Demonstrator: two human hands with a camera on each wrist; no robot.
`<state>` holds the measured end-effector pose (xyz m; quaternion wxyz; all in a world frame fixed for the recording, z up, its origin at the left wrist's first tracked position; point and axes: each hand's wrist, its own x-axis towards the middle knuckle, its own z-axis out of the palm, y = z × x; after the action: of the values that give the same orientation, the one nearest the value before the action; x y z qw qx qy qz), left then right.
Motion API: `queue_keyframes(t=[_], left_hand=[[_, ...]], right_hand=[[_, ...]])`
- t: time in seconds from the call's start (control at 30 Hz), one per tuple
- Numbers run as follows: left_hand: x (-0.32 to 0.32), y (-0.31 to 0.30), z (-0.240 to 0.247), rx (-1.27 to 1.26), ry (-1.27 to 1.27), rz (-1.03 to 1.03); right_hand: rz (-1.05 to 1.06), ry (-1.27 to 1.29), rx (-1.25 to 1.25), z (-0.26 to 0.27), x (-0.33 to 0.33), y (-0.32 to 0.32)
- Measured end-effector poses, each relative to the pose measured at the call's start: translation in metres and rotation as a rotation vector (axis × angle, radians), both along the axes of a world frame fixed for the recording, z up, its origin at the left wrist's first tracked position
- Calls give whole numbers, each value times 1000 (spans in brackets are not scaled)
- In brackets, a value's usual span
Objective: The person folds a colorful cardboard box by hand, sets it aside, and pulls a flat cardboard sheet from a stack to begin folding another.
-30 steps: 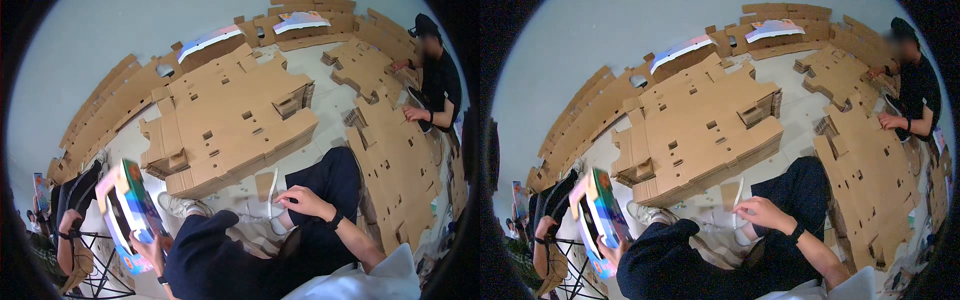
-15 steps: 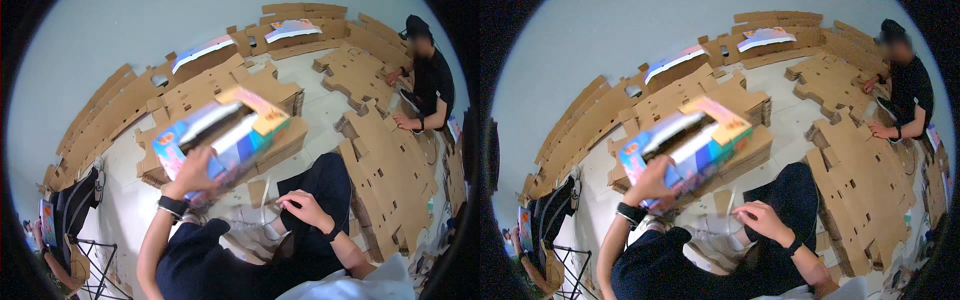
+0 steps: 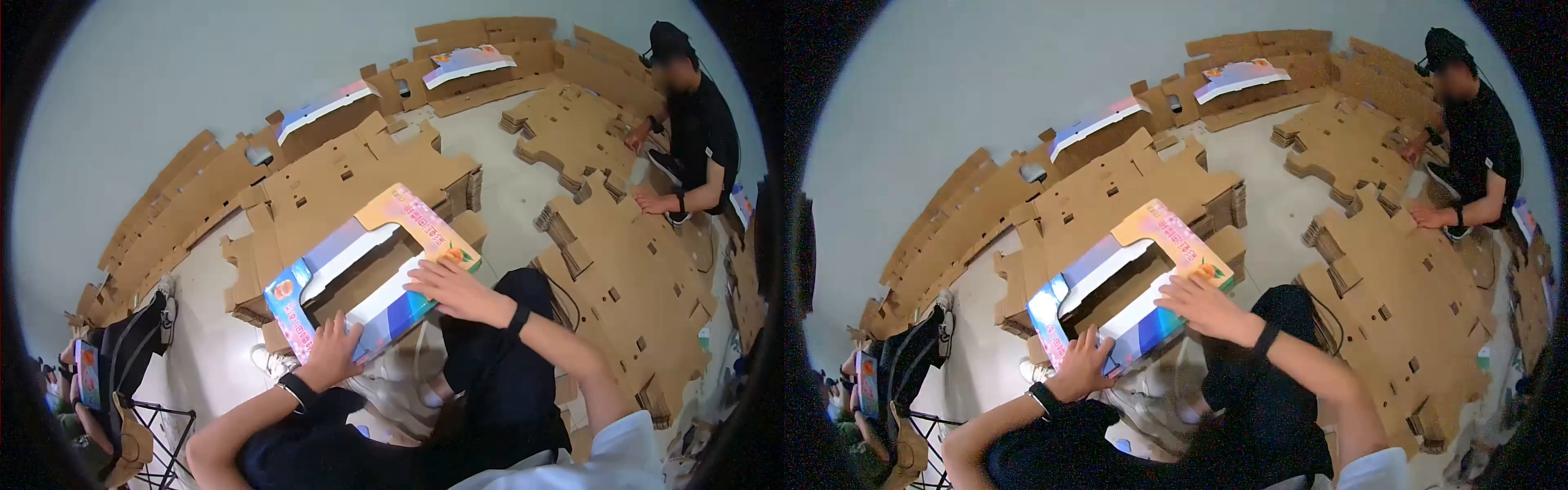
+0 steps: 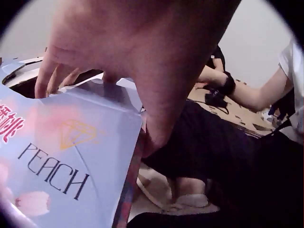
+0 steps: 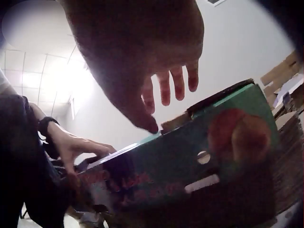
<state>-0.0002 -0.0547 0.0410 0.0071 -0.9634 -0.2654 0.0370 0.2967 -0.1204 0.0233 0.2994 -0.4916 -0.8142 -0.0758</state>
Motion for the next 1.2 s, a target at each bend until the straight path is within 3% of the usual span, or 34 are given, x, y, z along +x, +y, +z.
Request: queue_keyframes(t=[0.07,0.23,0.4,0.5,0.57,0.7,0.77,0.97,1.1,1.2], left_hand=[[-2,0,-2,46,30,8],[-5,6,-5,-33,75,45],[-5,2,9,-2,104,-5],[-1,-3,20,-106,232,56],[-10,2,10,-48,155,27],[-14,8,0,42,46,-49],[-13,9,2,59,92,-37],[-20,14,0,86,70,-56],[-21,16,-3,88,44,-52],[-20,12,-2,88,9,-34]], right_hand=[[90,-185,-217,4,4,12],[329,-379,-124,-2,1,16],[291,-431,-110,1,-3,-1],[165,-382,-239,12,-9,-18],[5,-203,-64,21,-11,-25],[-34,-103,-65,9,-42,-40],[127,63,-170,-17,-93,-33],[114,498,-223,-59,-160,1],[94,545,-264,-60,-160,5],[192,528,-386,-60,-151,9]])
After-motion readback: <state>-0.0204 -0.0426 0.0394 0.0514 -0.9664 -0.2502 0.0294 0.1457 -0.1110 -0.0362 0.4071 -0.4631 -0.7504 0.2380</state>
